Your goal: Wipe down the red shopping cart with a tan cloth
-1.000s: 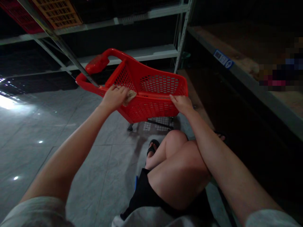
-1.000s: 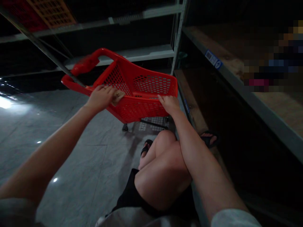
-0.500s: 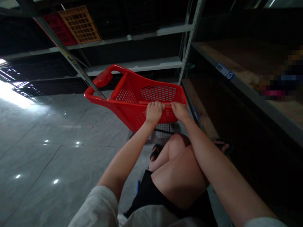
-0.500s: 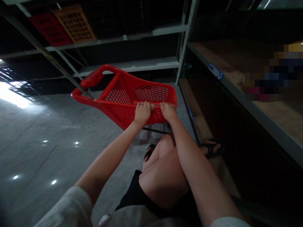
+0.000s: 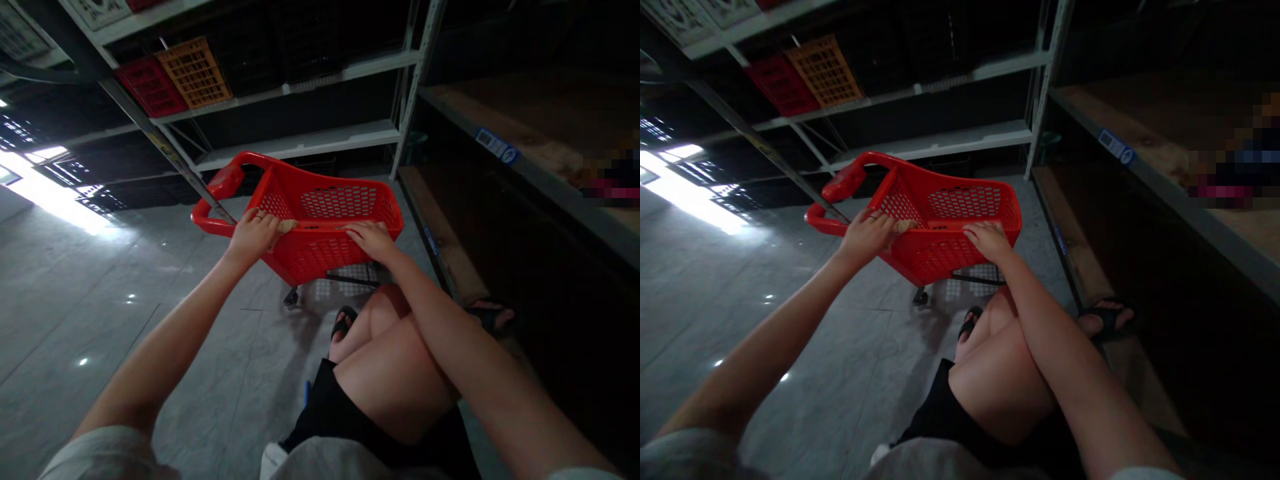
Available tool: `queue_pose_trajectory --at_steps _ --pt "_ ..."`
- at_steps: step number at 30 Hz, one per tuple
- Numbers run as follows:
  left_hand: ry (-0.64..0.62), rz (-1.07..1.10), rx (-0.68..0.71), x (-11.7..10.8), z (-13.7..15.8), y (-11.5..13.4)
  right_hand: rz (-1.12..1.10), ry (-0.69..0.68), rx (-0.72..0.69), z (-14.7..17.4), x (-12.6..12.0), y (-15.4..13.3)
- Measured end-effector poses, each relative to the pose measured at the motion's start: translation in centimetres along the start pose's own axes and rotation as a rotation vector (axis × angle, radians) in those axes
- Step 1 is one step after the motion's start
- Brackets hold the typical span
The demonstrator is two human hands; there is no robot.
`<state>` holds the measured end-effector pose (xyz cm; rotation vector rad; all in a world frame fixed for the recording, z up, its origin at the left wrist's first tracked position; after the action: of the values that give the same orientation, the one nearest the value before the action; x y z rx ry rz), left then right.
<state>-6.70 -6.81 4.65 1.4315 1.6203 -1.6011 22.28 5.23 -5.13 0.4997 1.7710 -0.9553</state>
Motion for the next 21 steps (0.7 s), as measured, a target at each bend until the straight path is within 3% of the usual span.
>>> queue_pose_trajectory --at_steps 3,5,7,12,14,17,21 --pt "0.044 -0.095 -0.007 -1.1 3.1 -3.0 -0.004 0.011 -0.018 -0.4 0.4 0.1" --pt "0.045 -0.061 -0.068 -0.9 3.3 -2.6 -0.005 0.018 -0.024 -0.5 0.6 0.0" --pt "0.015 0.005 -0.135 0.2 1.8 0.0 -0.008 0.027 -0.029 -0.6 0.9 -0.3" --pt "-0.117 0.142 -0.163 2.5 -5.6 10.6 -0.073 0.110 -0.017 -0.5 1.5 -0.5" --pt "-0.130 0.206 -0.192 2.6 -8.0 13.6 -0.116 0.149 0.003 -0.5 1.4 0.1" --pt "-0.125 0.285 -0.154 2.3 -10.0 15.0 -0.143 0.179 0.000 -0.4 0.9 1.0" --pt "-0.152 0.431 0.060 1.5 -10.3 12.6 -0.168 0.240 -0.015 -0.2 0.4 1.0"
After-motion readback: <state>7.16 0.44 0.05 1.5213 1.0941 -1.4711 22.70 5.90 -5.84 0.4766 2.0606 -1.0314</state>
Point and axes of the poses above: each hand's wrist, its own z-axis away from the middle knuckle, its own x-axis out of the palm, y = z × x, the point moved 2 cm from there along -z, towards the middle knuckle, and after that the axes turned 1 degree about x, right-handed, at the moved point
